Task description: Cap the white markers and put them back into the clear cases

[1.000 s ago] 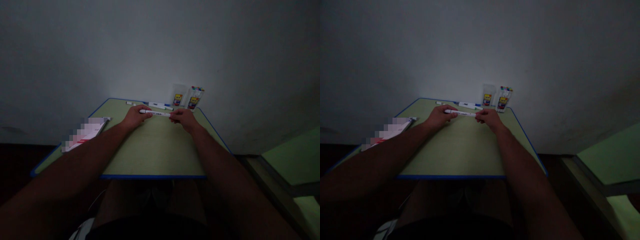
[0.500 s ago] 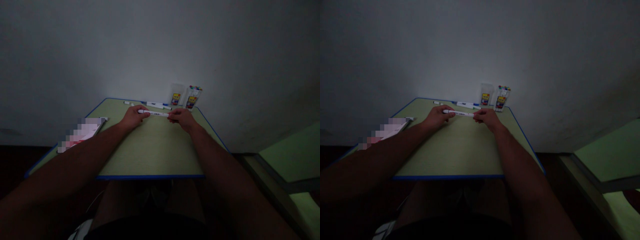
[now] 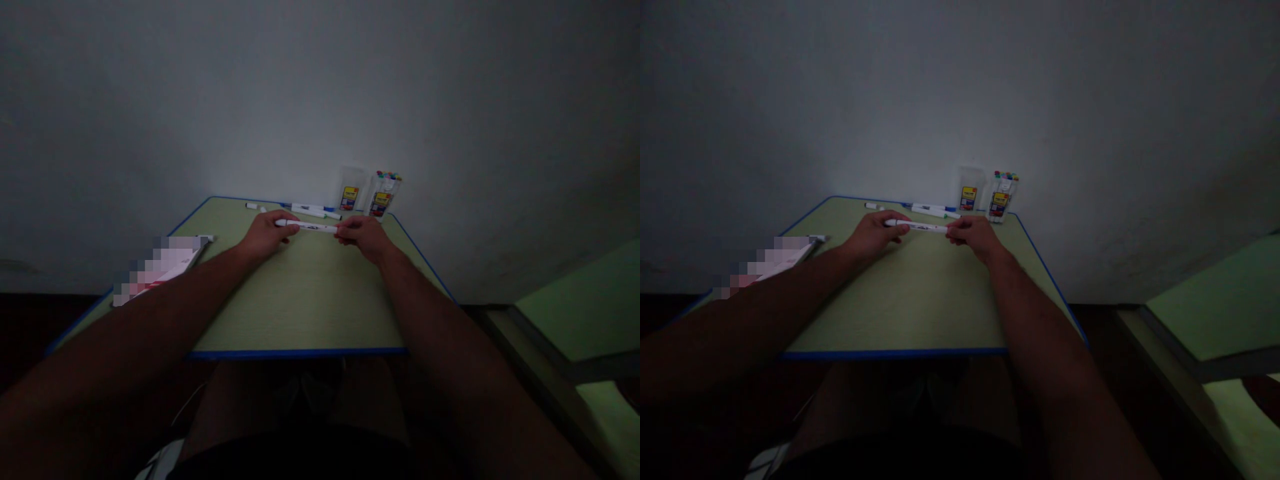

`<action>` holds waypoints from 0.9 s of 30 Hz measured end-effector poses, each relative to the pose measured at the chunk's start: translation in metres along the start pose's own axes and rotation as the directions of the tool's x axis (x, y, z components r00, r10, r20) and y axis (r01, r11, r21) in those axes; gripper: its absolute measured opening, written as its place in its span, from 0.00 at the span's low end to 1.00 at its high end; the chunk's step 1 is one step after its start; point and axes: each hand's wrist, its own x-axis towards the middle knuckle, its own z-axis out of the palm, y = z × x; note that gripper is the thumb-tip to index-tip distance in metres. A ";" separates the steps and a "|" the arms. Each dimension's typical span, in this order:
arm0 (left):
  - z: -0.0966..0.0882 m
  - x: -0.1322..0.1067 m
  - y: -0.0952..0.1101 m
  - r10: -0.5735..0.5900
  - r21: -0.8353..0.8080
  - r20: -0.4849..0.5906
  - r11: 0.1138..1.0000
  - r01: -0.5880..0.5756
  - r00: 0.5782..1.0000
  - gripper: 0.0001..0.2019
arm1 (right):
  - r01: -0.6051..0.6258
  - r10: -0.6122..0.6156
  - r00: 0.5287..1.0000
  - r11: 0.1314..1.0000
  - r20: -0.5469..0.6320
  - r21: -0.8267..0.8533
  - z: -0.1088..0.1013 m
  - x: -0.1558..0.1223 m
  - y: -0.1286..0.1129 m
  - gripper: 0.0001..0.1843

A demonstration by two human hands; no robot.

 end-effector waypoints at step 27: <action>0.001 -0.001 -0.002 -0.090 0.007 0.091 0.996 0.089 0.992 0.11 | -0.017 0.017 0.997 1.000 -0.078 -0.001 -0.004 0.004 0.003 0.09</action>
